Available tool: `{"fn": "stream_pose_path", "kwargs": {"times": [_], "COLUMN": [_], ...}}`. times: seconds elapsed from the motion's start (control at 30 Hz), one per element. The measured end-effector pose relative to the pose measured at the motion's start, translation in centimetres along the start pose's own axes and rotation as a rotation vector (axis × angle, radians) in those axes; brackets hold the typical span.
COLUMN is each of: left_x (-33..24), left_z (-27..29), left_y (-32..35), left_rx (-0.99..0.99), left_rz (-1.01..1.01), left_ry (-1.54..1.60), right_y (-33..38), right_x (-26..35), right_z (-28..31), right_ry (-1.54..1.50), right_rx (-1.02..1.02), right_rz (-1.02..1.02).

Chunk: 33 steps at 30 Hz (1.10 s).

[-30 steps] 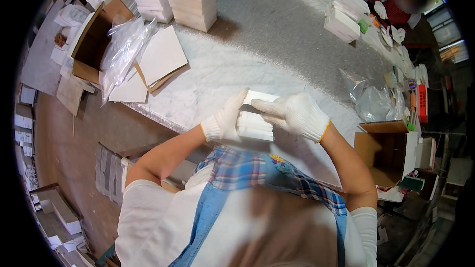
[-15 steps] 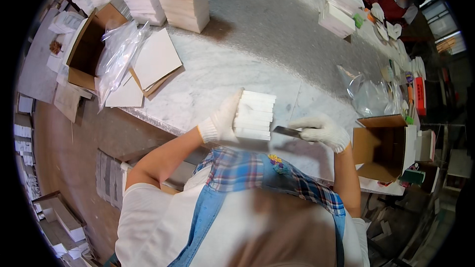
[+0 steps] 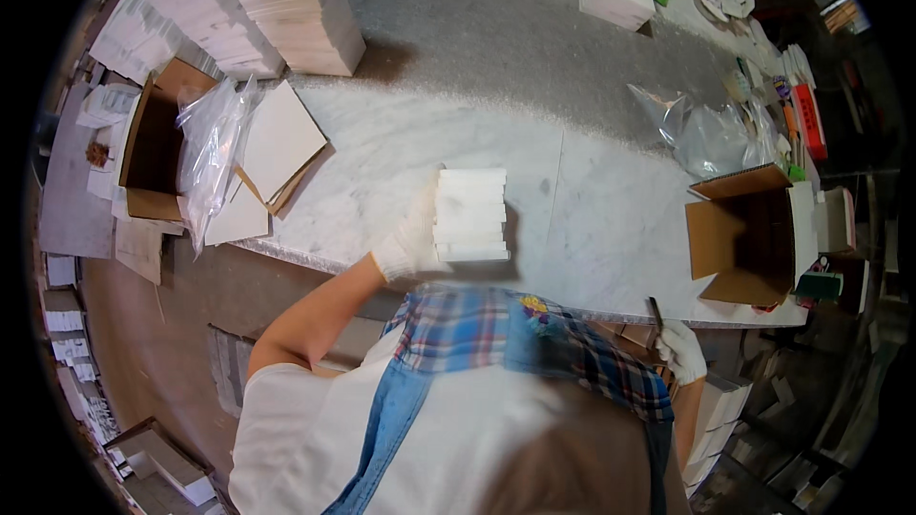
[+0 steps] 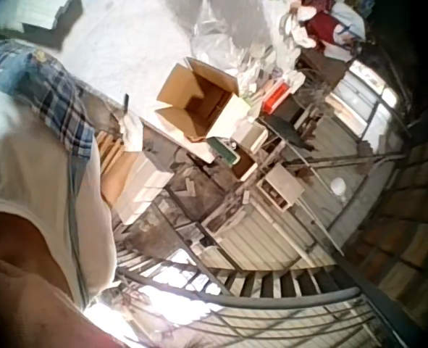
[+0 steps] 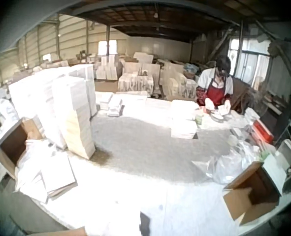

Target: The person wraps small white rectangular tiles in plastic bags at a workbench. They place tiles into bags, fold the bags closed, and stack the wrapped units. The person also uses a utility knife to trim the edges of a stack of tiles before continuing to wrap them.

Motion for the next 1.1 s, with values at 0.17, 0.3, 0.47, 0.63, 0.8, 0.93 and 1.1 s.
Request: {"fn": "stream_pose_path", "kwargs": {"times": [0.17,0.3,0.47,0.63,0.8,0.93,1.1], "left_x": [-0.6,-1.2,-2.2,-3.2,-2.3,-2.6,-3.0], "left_z": [-0.2,2.5,7.9,7.6,3.2,6.0,6.6], "left_y": [0.7,0.6,1.0,2.3,1.9,1.5,1.2], "left_rx": [0.178,0.170,0.021,-0.093,0.065,0.083,0.001], "left_rz": [-0.025,-0.160,-0.400,-0.655,-0.613,-0.675,-0.602], "left_ry": [-0.036,-0.323,-0.915,-1.727,-1.766,-1.819,-1.740], "right_y": [2.4,2.0,0.5,-1.6,-2.5,-2.1,-3.3], "right_x": [-4.7,-8.1,-7.3,-5.0,-2.1,-1.8,-2.6], "right_z": [10.9,18.1,20.1,20.2,19.4,17.3,6.6], "right_ry": [-0.277,-0.596,-0.504,-0.514,-0.312,0.069,0.017], "right_rx": [-0.196,-0.630,-0.829,-0.842,-0.929,-1.116,-0.960], "right_rz": [0.012,0.132,0.316,0.429,0.496,0.462,0.642]}}
Point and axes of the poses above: each hand's wrist, its own y-axis away from the middle knuckle, its own z-axis out of the back of the hand, x = y × z, the point moved 6 cm from there along -y, towards the middle knuckle, and after that the axes turned 4 degrees about -y, right-handed, at the moved point
